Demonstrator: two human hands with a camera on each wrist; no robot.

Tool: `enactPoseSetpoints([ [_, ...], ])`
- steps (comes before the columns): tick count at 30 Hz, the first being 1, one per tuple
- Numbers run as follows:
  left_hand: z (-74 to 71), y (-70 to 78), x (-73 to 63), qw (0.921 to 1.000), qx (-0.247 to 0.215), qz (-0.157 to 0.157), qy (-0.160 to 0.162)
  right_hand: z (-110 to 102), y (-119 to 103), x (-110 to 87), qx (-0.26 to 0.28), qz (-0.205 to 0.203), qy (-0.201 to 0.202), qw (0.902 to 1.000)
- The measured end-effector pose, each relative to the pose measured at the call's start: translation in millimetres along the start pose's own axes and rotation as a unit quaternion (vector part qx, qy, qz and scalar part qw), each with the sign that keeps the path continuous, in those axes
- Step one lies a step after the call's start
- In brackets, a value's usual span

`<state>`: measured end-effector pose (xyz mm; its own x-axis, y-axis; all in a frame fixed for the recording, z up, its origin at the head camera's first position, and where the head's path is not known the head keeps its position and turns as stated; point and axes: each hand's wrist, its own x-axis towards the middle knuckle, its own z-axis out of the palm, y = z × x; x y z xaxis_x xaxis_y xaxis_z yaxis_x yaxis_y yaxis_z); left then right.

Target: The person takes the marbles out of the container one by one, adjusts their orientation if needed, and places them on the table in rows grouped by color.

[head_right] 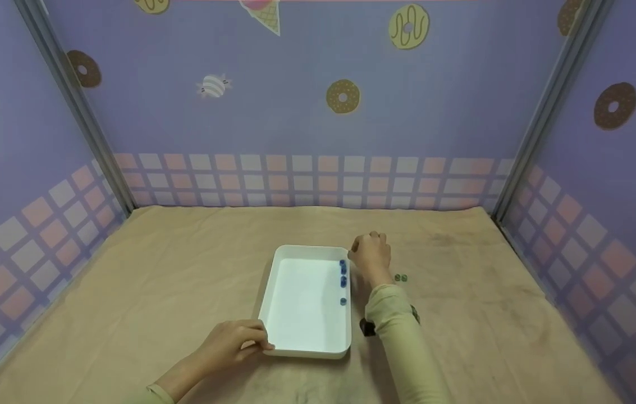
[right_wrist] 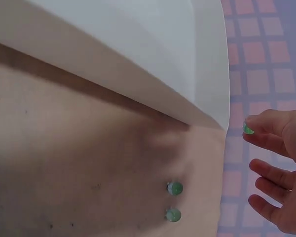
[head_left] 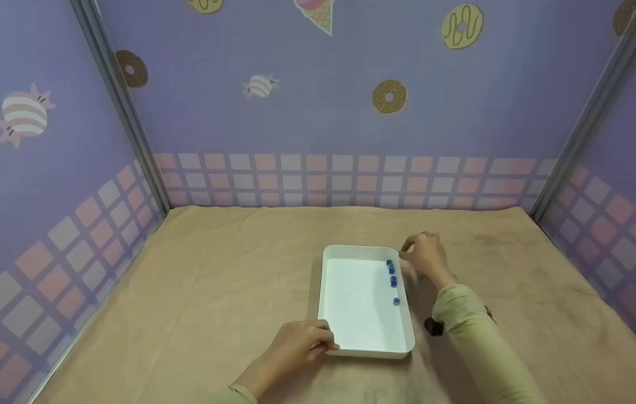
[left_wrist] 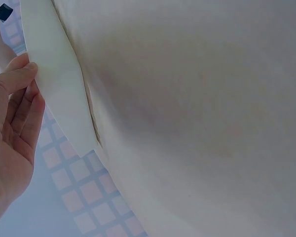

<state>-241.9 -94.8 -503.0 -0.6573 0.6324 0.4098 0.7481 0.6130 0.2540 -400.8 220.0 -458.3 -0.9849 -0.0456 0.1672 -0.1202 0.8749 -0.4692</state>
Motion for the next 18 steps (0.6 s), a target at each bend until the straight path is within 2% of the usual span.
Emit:
enactPoseSetpoints([
  [18, 0.5, -0.3, -0.9, 1.0000, -0.006, 0.006, 0.003, -21.5, 36.5, -13.4, 0.022, 0.005, 0.020, 0.9996],
])
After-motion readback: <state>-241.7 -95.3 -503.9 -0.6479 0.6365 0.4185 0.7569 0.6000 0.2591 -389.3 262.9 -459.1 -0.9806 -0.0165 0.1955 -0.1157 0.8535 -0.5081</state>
